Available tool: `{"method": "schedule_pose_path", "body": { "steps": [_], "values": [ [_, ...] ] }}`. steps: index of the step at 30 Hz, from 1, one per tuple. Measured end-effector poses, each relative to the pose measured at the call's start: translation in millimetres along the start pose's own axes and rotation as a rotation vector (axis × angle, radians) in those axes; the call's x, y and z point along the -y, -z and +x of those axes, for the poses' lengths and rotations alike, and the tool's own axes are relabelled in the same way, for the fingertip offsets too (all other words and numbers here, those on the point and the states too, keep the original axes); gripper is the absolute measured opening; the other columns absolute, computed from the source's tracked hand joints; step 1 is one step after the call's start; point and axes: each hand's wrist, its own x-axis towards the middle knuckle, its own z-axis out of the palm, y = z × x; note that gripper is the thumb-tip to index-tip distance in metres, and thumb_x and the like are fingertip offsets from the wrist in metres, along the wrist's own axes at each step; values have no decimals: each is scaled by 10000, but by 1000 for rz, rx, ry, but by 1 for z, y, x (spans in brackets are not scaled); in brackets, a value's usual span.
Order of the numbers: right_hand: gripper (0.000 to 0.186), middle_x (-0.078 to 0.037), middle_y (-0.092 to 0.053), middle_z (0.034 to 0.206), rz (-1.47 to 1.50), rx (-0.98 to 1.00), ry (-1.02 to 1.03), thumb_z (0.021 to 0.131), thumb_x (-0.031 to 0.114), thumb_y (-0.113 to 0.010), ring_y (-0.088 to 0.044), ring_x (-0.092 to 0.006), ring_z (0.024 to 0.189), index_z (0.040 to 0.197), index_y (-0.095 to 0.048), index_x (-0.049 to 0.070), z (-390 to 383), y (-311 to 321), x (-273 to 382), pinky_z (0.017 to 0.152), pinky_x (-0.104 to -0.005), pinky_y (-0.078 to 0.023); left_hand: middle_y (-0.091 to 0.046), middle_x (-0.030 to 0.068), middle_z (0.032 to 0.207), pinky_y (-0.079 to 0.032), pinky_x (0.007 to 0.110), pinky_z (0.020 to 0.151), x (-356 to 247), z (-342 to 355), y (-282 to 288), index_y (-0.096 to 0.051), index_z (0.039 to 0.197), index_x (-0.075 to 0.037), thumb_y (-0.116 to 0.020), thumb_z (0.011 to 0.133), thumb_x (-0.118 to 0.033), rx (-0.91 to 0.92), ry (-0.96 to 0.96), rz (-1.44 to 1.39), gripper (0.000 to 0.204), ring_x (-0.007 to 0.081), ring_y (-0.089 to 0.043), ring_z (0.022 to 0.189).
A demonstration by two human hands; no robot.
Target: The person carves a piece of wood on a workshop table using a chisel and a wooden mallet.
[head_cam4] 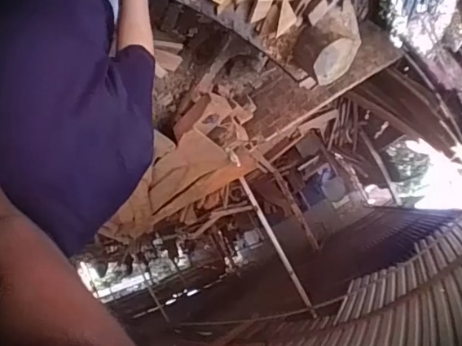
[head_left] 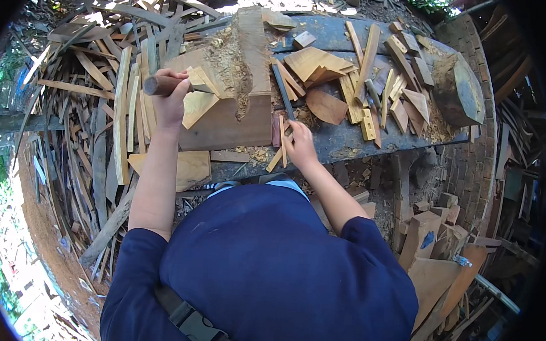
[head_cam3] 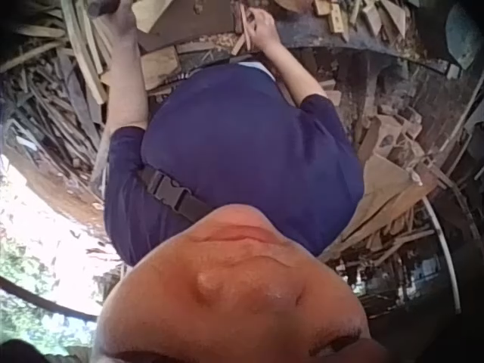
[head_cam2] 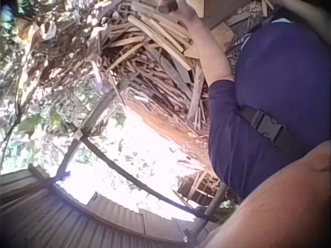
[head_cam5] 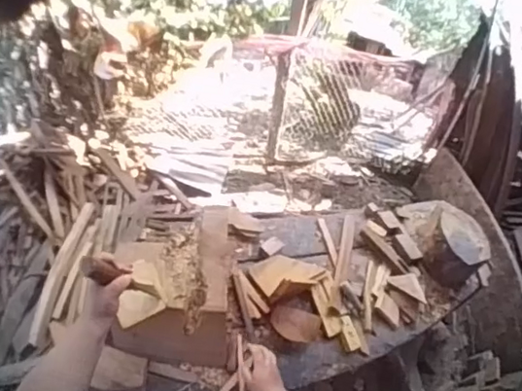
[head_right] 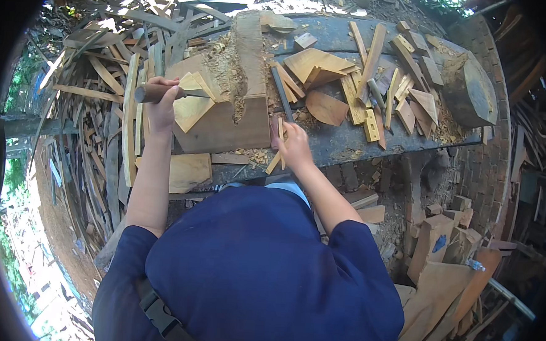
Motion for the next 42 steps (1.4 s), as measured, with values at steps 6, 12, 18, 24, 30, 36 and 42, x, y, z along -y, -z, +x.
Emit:
{"method": "schedule_pose_path", "body": {
  "steps": [6,12,18,24,30,36,42],
  "values": [
    [250,-188,-603,888,-362,248,-555,849,256,-478,-551,-344,920,1004,-563,79,-101,58,-113,788,-442,-432,-524,74,832,-372,437,933,7,6,5,-444,931,-67,-519,718,62,-18,-32,-81,260,201,-526,851],
    [358,-207,-606,875,-348,59,-929,845,161,-419,-578,-375,848,1193,-503,166,-102,85,-152,746,-471,-449,-528,75,801,-392,425,905,5,7,3,-434,893,-64,-521,698,54,-65,-7,-119,244,202,-530,820],
    [445,-181,-498,1185,-397,-16,-514,807,98,-460,-494,-332,1063,1249,-442,142,-61,91,-182,889,-413,-419,-516,80,785,-404,411,892,1,14,-15,-446,886,-56,-513,655,62,-119,1,-136,268,211,-526,801],
    [448,-149,-468,1191,-378,11,-504,735,87,-535,-428,-319,1125,1178,-476,66,-25,97,-186,948,-394,-376,-504,69,781,-419,411,873,4,19,-24,-460,877,-58,-510,638,55,-146,11,-88,269,202,-522,786],
    [385,-134,-501,1167,-387,395,-580,744,119,-544,-438,-297,1125,1123,-524,57,-13,103,-188,948,-383,-377,-497,53,784,-430,407,863,6,21,-25,-469,858,-64,-512,633,49,-168,-14,-71,255,181,-521,771],
    [717,-165,-111,1456,-498,802,-644,791,208,-547,-163,-311,1336,1405,-178,191,-2,102,-170,1039,-416,-278,-509,68,774,-421,418,873,2,17,-27,-473,850,-64,-523,629,31,-194,-41,-71,245,196,-519,777],
    [644,-154,-68,1467,-512,930,-756,829,134,-416,-106,-306,1353,1413,-149,183,10,101,-157,1040,-452,-245,-507,69,773,-416,416,876,3,14,-25,-471,851,-68,-520,626,29,-213,-49,-74,251,199,-514,783]
  ]
}}
